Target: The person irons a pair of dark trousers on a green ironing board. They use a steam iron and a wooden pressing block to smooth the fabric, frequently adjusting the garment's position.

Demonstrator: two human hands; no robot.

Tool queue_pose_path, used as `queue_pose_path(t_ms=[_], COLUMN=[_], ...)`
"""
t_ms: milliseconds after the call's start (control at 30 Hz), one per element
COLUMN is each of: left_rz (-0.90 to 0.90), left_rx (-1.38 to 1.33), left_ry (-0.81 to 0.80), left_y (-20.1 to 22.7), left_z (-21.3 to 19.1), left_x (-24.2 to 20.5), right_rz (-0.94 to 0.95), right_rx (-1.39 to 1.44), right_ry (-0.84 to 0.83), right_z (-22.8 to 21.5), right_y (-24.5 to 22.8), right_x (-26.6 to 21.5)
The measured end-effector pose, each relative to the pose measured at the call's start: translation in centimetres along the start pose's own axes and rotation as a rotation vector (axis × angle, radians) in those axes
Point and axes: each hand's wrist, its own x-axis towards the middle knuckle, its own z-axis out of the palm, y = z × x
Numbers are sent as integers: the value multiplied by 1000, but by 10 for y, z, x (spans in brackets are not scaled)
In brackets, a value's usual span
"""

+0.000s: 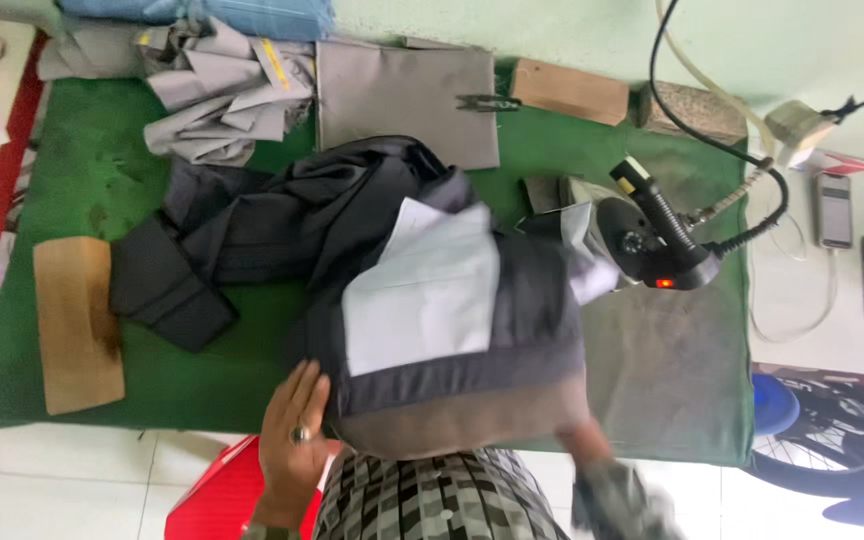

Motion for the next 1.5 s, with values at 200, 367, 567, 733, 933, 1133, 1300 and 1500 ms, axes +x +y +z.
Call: queue_pose_path(t_ms=[200,367,567,733,933,1133,1300,1500], left_rz=[16,165,-33,-115,65,-54,133,228], left_rx=[290,423,222,-24,369,227,154,-7], left_ry=[93,233,9,212,-192,-235,-375,-232], left_y=[3,10,14,53,60,70,129,144], left_z=[-9,-17,-5,-45,-4,-9,52,12], left_x=[14,43,1,64,129,134,153,156], right_rz=[-602,-718,-604,-665,-1618,-1413,-689,-187], right_rx=[-381,-505,-530,-789,-800,-650,-1039,-516], right_ry=[-272,216,-562,143,-11,6,28,-403], right_z=[16,-33,-43,-78,-58,-105,-119,-118], right_y=[-151,-187,-178,-190,-185,-195,-303,-295], right_x=[46,30,20,28,23,48,94,134])
